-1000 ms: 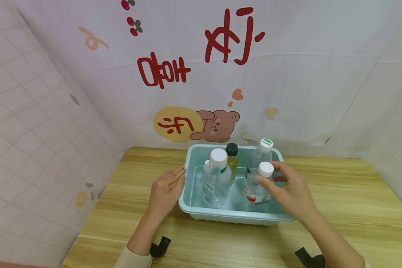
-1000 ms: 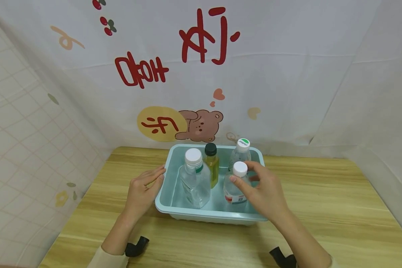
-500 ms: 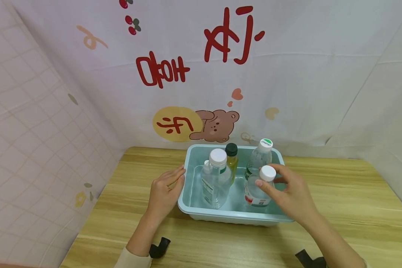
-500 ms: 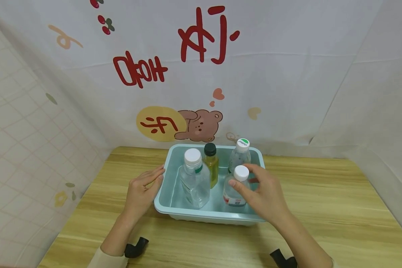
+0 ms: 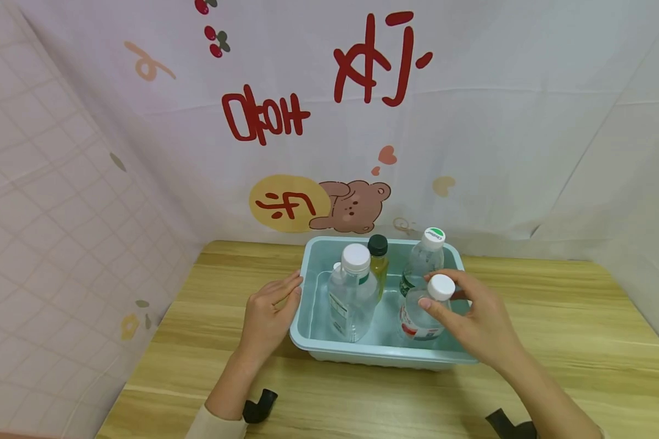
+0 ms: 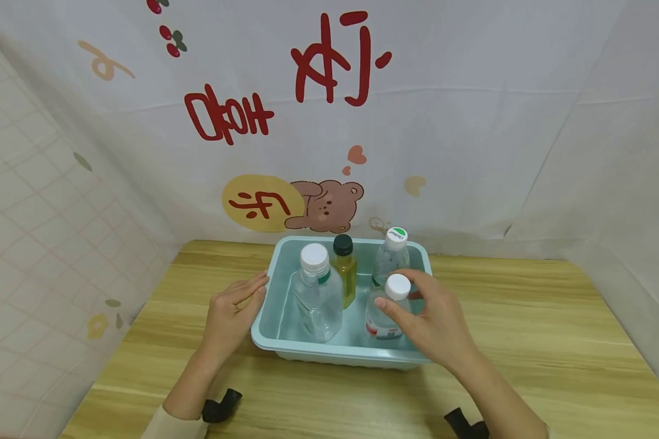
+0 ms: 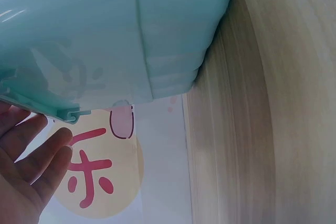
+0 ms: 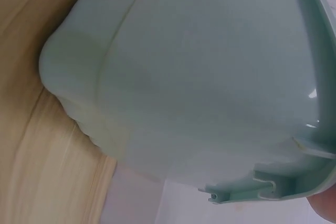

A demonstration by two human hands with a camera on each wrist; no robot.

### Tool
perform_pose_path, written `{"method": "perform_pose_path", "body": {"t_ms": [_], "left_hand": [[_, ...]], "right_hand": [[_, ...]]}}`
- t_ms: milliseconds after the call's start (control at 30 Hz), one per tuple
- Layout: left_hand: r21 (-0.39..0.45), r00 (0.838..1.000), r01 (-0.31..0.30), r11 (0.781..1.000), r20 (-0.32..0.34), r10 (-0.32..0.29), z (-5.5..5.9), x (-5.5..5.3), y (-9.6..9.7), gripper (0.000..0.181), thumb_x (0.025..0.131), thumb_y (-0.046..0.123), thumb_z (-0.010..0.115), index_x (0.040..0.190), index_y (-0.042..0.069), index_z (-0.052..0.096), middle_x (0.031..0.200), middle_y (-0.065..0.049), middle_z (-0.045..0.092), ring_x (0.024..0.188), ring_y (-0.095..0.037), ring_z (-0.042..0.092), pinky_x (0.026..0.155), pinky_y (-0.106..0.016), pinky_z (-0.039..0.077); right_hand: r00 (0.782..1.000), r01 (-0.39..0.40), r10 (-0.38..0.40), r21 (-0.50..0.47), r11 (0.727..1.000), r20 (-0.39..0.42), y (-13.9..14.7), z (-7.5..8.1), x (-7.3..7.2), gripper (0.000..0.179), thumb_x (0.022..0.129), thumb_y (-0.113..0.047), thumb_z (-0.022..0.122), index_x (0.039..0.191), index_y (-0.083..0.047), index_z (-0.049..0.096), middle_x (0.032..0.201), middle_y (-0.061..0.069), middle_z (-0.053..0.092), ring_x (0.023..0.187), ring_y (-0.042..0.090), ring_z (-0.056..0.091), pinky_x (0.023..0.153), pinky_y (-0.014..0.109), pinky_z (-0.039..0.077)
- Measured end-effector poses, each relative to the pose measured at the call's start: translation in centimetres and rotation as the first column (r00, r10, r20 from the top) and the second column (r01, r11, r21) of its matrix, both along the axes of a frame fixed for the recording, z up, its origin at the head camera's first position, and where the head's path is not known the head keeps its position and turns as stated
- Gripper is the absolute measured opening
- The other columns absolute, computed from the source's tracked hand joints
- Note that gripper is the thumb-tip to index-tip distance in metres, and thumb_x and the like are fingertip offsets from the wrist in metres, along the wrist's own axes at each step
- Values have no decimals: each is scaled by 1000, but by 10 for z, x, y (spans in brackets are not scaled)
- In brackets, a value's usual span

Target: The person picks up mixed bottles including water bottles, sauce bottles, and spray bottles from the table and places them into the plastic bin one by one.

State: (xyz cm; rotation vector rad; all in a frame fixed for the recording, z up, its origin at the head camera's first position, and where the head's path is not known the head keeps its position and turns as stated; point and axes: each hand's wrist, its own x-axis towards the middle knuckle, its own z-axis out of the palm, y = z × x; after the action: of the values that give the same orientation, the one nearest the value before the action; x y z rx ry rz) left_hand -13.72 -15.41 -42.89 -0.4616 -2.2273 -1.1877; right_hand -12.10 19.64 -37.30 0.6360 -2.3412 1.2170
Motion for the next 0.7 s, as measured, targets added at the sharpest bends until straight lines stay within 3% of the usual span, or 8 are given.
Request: {"method": "perform_pose_path", "body": {"t_ms": [433,567,700], "left_hand": [[-73,1000,17,997,-5,-17,3,-3,-5,25,93,3,74,118,-1,78,125,-14,73,111,-33,73,94,-52,59],[-116,1000,23,993,13,-22,7,-3,-9,27,94,5,74,120,0,77,126,-14,73,113,-34,72,95,-54,58],[-141,997,-9,990,74,19,14,-1,-14,36,98,11,72,133,4,72,130,-14,72,117,-35,70,96,-55,57]], "right_hand": [[999,29,-29,39,999,17,8,6,5,54,78,2,89,127,-13,70,109,-6,73,91,7,67,83,15,52],[997,68,-69,58,996,18,17,12,8,56,84,-1,85,135,-15,67,126,-5,70,100,4,65,71,16,52],[993,120,-121,81,989,2,35,17,6,58,89,-3,80,143,-15,63,141,-9,65,110,-8,57,57,16,48]]}}
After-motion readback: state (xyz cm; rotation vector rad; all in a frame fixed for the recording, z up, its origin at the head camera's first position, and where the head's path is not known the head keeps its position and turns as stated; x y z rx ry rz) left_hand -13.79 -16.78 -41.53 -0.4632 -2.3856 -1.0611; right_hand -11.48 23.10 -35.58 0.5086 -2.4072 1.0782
